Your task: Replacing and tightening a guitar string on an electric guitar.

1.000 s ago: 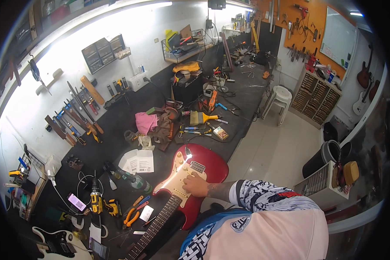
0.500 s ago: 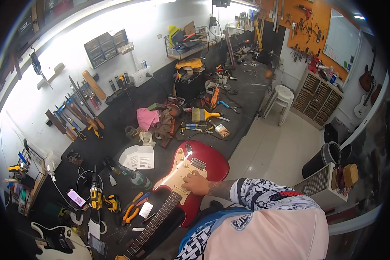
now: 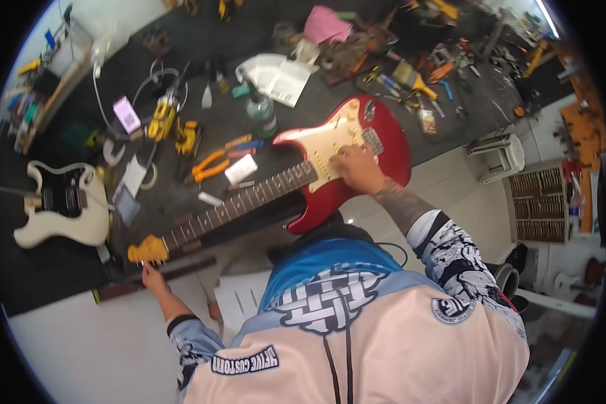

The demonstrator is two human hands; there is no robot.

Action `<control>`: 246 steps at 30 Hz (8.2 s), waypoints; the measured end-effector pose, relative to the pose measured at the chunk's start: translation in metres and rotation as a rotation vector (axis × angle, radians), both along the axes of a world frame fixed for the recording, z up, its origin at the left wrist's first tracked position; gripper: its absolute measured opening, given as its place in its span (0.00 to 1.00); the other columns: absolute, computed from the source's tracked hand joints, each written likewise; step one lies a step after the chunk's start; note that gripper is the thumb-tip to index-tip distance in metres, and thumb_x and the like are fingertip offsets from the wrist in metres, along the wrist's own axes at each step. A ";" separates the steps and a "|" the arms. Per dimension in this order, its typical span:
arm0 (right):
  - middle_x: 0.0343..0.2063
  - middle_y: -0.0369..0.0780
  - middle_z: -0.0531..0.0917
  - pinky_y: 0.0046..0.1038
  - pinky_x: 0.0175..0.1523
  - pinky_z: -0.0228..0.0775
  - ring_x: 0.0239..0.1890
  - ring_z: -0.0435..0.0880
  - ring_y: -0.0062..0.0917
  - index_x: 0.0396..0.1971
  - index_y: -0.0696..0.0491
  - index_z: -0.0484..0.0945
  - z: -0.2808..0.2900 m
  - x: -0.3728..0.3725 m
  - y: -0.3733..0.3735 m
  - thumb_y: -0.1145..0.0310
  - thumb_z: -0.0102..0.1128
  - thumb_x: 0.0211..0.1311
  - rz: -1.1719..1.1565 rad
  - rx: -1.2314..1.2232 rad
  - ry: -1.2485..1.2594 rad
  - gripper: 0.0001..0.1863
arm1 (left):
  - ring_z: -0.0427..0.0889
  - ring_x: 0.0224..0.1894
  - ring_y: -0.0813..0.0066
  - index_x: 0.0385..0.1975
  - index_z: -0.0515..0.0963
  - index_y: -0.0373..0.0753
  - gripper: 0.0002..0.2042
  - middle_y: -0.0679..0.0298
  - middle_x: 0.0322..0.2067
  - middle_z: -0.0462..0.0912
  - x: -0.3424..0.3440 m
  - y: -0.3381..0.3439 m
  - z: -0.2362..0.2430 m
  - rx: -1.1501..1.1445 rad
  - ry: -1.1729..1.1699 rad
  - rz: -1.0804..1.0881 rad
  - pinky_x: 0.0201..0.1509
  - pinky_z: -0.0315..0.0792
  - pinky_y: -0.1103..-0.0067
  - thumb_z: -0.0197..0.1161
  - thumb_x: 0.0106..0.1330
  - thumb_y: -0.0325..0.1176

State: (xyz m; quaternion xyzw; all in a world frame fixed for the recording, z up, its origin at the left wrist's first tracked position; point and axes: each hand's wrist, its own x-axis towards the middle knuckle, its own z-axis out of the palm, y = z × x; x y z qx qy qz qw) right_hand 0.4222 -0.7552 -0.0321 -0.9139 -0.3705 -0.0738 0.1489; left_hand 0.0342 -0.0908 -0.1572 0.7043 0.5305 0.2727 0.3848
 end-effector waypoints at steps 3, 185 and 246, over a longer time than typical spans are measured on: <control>0.42 0.35 0.84 0.43 0.60 0.65 0.50 0.82 0.32 0.46 0.45 0.86 -0.001 0.011 0.012 0.69 0.62 0.64 0.114 -0.001 0.051 0.12 | 0.90 0.47 0.70 0.56 0.84 0.32 0.22 0.61 0.47 0.91 -0.011 -0.001 0.004 -0.155 -0.057 0.111 0.43 0.80 0.75 0.57 0.83 0.47; 0.35 0.34 0.77 0.36 0.53 0.67 0.46 0.78 0.29 0.30 0.43 0.85 -0.007 -0.011 0.003 0.56 0.73 0.53 -0.019 0.050 -0.074 0.10 | 0.90 0.41 0.50 0.45 0.89 0.31 0.26 0.49 0.41 0.92 -0.008 -0.069 0.070 0.236 0.106 0.064 0.44 0.81 0.59 0.69 0.72 0.54; 0.35 0.33 0.80 0.34 0.54 0.67 0.47 0.79 0.28 0.32 0.43 0.87 -0.005 -0.012 0.006 0.54 0.77 0.50 -0.043 0.000 -0.091 0.13 | 0.88 0.36 0.54 0.38 0.89 0.33 0.20 0.52 0.34 0.90 0.028 -0.093 0.067 0.219 0.156 -0.037 0.41 0.80 0.60 0.65 0.75 0.48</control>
